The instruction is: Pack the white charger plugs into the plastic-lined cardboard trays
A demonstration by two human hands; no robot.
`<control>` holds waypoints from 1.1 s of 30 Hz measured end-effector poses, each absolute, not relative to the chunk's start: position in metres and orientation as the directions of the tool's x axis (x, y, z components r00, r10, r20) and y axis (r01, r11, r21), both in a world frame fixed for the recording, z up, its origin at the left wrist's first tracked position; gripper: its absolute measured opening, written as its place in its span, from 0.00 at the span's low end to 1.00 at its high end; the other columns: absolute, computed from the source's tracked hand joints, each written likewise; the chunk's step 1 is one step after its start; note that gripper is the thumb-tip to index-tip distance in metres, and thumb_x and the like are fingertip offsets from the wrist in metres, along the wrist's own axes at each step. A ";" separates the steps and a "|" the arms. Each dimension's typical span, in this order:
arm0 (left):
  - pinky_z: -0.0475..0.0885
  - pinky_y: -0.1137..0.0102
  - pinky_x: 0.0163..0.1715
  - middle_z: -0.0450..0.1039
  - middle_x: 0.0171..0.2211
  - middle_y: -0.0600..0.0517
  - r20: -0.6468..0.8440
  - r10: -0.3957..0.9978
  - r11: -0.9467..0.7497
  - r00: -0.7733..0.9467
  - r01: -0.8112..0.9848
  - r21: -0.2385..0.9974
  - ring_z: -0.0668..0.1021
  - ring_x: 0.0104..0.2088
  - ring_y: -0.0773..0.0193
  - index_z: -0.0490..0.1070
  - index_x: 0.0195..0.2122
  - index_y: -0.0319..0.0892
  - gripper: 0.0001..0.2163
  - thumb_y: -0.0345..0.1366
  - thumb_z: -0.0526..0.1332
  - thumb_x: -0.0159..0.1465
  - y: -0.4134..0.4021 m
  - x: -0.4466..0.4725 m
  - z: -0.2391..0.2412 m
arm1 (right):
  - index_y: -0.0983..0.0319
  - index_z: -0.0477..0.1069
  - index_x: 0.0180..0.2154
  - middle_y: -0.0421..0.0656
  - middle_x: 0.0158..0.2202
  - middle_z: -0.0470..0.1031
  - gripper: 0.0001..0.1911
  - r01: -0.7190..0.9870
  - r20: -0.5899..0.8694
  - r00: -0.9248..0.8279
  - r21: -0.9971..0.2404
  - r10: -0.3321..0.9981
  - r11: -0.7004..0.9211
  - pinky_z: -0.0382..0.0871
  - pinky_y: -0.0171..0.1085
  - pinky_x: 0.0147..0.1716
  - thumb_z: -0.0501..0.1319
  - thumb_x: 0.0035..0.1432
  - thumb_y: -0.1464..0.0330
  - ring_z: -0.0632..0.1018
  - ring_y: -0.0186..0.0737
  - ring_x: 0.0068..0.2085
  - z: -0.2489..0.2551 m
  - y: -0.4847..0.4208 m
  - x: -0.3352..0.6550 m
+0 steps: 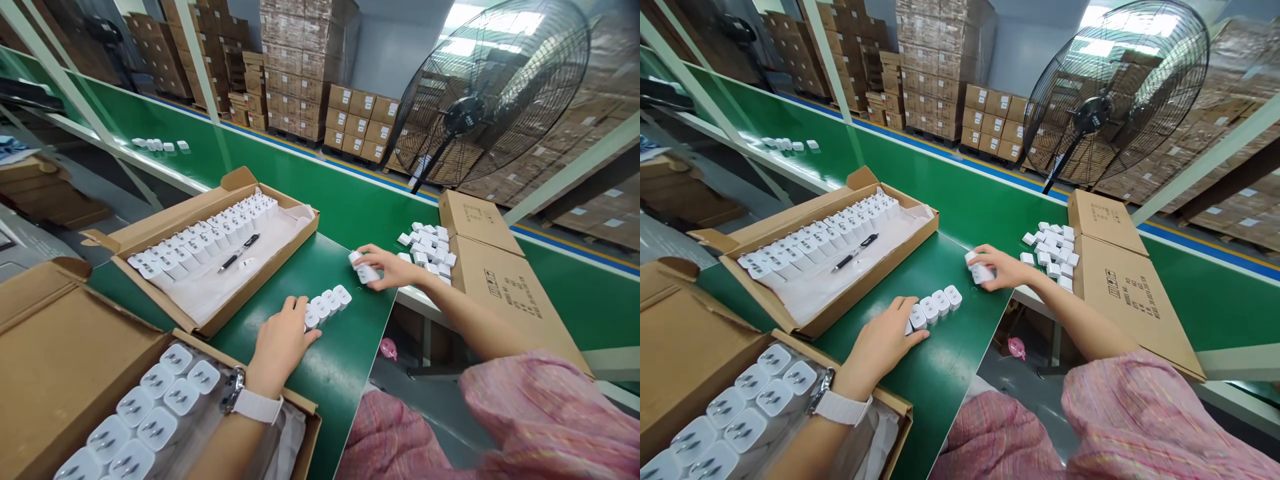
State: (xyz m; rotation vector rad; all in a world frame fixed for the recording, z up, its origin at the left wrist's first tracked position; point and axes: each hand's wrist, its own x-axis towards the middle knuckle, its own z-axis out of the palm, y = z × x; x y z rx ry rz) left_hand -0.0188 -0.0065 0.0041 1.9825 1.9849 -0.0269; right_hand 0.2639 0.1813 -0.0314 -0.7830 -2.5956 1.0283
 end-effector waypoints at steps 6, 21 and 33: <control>0.65 0.66 0.28 0.72 0.48 0.50 -0.281 0.960 0.061 0.019 0.960 0.274 0.80 0.40 0.53 0.64 0.47 0.46 0.13 0.41 0.63 0.64 -0.006 -0.022 0.006 | 0.56 0.73 0.49 0.48 0.64 0.59 0.22 0.141 0.127 -0.891 -0.836 0.436 0.531 0.58 0.51 0.63 0.71 0.53 0.62 0.62 0.49 0.65 -0.028 0.154 0.225; 0.71 0.64 0.30 0.71 0.51 0.46 -0.258 0.966 0.052 -0.005 0.983 0.178 0.80 0.40 0.50 0.63 0.52 0.45 0.21 0.48 0.63 0.63 -0.008 -0.019 0.008 | 0.53 0.65 0.61 0.49 0.59 0.65 0.26 0.281 0.168 -0.850 -0.656 0.499 0.701 0.73 0.45 0.47 0.56 0.63 0.73 0.74 0.40 0.47 -0.027 0.166 0.225; 0.74 0.62 0.44 0.56 0.64 0.37 -0.246 0.968 0.074 -0.055 0.995 0.069 0.69 0.59 0.42 0.53 0.66 0.45 0.36 0.51 0.64 0.61 -0.015 -0.030 0.020 | 0.60 0.69 0.51 0.46 0.49 0.74 0.20 0.238 0.047 -0.939 -0.624 0.340 0.744 0.72 0.43 0.47 0.67 0.56 0.68 0.75 0.42 0.47 -0.018 0.197 0.201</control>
